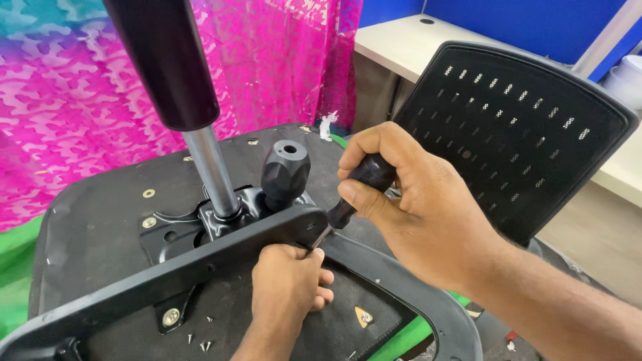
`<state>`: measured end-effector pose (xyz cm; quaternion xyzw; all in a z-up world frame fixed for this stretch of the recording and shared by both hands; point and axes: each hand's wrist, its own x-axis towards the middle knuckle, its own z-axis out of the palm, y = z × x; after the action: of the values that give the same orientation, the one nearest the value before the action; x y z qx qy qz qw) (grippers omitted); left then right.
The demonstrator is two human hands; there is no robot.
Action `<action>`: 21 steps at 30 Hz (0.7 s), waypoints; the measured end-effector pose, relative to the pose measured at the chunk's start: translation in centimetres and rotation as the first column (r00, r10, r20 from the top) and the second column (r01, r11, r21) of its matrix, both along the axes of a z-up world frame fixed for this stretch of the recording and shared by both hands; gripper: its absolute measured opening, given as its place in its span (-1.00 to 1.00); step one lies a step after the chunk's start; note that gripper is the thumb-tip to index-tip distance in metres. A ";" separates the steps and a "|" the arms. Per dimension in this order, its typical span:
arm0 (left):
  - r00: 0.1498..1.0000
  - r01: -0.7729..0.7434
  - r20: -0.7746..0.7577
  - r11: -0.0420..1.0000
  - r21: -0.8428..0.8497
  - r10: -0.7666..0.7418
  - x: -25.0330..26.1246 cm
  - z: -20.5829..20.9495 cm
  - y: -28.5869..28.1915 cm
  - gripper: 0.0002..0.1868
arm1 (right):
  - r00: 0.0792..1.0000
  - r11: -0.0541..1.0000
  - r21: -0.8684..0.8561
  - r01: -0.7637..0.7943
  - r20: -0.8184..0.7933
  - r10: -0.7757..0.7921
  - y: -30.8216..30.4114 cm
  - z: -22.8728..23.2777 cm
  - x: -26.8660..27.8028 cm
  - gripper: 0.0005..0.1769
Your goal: The person uses a screwdriver to fasten screws into the underside of an office chair seat, securing the seat frame to the base. The person holds the chair steady with one hand while turning the screwdriver with the other.
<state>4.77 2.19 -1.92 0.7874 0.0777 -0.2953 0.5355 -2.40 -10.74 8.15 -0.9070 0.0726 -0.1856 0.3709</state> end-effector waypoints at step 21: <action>0.997 -0.057 -0.051 0.997 -0.054 0.054 0.6 -1.0 -0.8 -0.71 | 0.991 0.958 0.271 -0.096 -0.067 0.118 -2.9 0.4 1.2 -0.79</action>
<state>5.33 1.40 -2.92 0.7624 0.1046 -0.3016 0.5629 -1.18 -13.69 8.53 -0.8581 0.0630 -0.1163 0.4962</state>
